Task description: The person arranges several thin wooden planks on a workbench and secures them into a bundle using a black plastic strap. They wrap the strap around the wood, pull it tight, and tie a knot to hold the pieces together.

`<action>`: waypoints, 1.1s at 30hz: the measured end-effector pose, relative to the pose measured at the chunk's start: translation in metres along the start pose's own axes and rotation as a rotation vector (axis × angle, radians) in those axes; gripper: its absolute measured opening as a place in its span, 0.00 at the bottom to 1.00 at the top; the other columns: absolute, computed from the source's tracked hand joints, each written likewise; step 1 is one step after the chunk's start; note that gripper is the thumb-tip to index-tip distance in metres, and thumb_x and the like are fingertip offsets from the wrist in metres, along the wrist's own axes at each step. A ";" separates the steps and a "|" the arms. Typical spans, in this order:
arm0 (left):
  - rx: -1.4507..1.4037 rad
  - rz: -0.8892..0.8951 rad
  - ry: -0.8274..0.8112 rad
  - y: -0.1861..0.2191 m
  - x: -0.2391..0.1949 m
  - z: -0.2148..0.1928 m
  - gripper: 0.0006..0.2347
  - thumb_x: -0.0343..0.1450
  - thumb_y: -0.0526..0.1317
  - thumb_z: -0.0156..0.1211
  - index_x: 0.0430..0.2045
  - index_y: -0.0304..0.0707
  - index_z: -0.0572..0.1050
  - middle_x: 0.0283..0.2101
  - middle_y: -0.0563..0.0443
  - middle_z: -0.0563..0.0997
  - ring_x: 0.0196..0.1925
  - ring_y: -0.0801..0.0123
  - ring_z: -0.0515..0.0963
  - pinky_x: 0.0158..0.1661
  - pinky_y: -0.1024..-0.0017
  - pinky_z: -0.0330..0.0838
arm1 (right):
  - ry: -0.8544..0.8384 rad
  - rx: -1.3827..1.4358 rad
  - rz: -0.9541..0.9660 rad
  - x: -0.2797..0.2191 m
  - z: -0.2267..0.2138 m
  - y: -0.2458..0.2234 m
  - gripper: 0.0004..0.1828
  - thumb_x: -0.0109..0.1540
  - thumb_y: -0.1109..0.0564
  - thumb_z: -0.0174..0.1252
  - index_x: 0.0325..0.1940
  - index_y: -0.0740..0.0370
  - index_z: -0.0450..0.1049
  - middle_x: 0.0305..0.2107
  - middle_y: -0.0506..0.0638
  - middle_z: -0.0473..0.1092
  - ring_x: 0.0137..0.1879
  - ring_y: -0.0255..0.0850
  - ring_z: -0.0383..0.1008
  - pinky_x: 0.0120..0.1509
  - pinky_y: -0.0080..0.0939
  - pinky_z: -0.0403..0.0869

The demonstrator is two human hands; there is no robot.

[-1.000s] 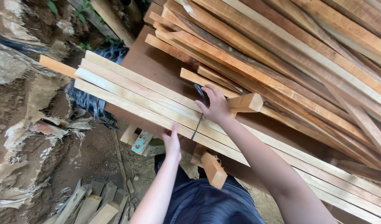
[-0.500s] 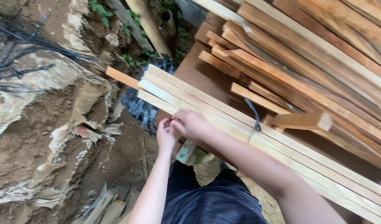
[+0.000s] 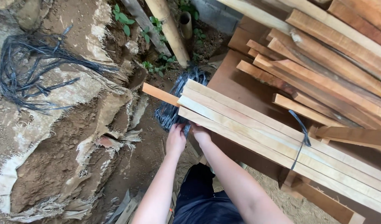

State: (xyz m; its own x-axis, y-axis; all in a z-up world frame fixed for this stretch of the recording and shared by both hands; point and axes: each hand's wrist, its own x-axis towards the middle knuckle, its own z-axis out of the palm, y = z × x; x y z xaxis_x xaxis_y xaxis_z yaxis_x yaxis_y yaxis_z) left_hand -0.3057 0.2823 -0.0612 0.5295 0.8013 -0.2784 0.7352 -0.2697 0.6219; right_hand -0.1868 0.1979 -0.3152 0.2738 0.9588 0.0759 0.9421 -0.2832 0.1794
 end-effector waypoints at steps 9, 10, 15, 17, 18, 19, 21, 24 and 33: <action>0.062 -0.078 -0.156 0.014 0.003 0.005 0.13 0.71 0.42 0.51 0.49 0.54 0.78 0.54 0.49 0.74 0.54 0.47 0.79 0.51 0.55 0.79 | -0.917 1.026 0.724 0.025 -0.186 0.045 0.22 0.69 0.39 0.40 0.65 0.42 0.67 0.51 0.41 0.78 0.65 0.41 0.74 0.71 0.48 0.68; 0.059 -0.080 -0.153 0.011 0.006 0.010 0.14 0.72 0.42 0.51 0.51 0.53 0.77 0.54 0.49 0.73 0.55 0.46 0.79 0.50 0.54 0.79 | -0.897 1.086 0.783 0.022 -0.196 0.046 0.21 0.69 0.41 0.42 0.62 0.46 0.69 0.48 0.44 0.78 0.63 0.43 0.75 0.69 0.49 0.68; 0.096 -0.014 -0.125 0.007 0.005 0.018 0.16 0.71 0.41 0.53 0.54 0.46 0.76 0.54 0.43 0.73 0.55 0.40 0.77 0.50 0.49 0.78 | -0.799 1.266 0.942 0.011 -0.252 0.062 0.20 0.66 0.47 0.48 0.53 0.60 0.76 0.42 0.55 0.79 0.57 0.48 0.78 0.63 0.53 0.71; 0.275 -0.006 -0.128 -0.009 0.004 0.035 0.18 0.69 0.45 0.57 0.51 0.39 0.78 0.56 0.41 0.72 0.54 0.40 0.76 0.51 0.46 0.78 | -0.741 1.385 1.046 0.005 -0.277 0.071 0.20 0.65 0.51 0.51 0.47 0.69 0.81 0.38 0.62 0.80 0.54 0.52 0.80 0.59 0.55 0.73; 0.274 0.003 -0.122 -0.005 0.005 0.037 0.18 0.69 0.45 0.57 0.51 0.39 0.78 0.56 0.41 0.72 0.54 0.40 0.76 0.51 0.46 0.78 | -0.729 1.385 1.045 -0.008 -0.250 0.066 0.20 0.65 0.51 0.51 0.47 0.69 0.81 0.38 0.62 0.80 0.54 0.52 0.80 0.59 0.55 0.73; 0.335 -0.037 -0.114 -0.001 0.005 0.039 0.21 0.67 0.47 0.60 0.53 0.38 0.77 0.59 0.41 0.72 0.57 0.43 0.75 0.52 0.48 0.76 | -0.596 1.575 1.094 -0.021 -0.222 0.062 0.17 0.68 0.53 0.49 0.48 0.67 0.79 0.31 0.61 0.78 0.40 0.49 0.80 0.46 0.47 0.77; 0.391 -0.077 -0.101 0.019 0.001 0.037 0.25 0.65 0.49 0.63 0.55 0.38 0.76 0.62 0.42 0.71 0.60 0.45 0.73 0.54 0.50 0.75 | -0.450 1.757 1.128 -0.041 -0.199 0.068 0.14 0.71 0.54 0.47 0.48 0.64 0.76 0.24 0.59 0.76 0.27 0.46 0.81 0.32 0.39 0.80; 0.376 -0.154 -0.037 0.043 -0.018 0.041 0.26 0.69 0.54 0.60 0.59 0.39 0.74 0.65 0.40 0.70 0.67 0.45 0.68 0.60 0.48 0.69 | -0.452 1.706 0.930 -0.072 -0.213 0.086 0.16 0.71 0.54 0.45 0.40 0.61 0.77 0.18 0.52 0.75 0.23 0.42 0.80 0.30 0.36 0.79; -0.278 -0.254 0.089 0.144 -0.112 0.105 0.27 0.79 0.62 0.42 0.53 0.38 0.77 0.50 0.36 0.82 0.58 0.42 0.78 0.56 0.48 0.72 | -0.424 1.675 0.675 -0.173 -0.268 0.151 0.17 0.72 0.55 0.44 0.39 0.64 0.76 0.21 0.52 0.77 0.28 0.39 0.81 0.36 0.35 0.77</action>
State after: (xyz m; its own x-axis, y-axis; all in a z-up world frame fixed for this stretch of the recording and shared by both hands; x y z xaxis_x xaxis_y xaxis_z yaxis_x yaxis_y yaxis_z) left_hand -0.2146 0.0975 -0.0172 0.2978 0.8703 -0.3924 0.6889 0.0886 0.7194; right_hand -0.1437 -0.0166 -0.0382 0.4127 0.7224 -0.5548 -0.2222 -0.5108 -0.8305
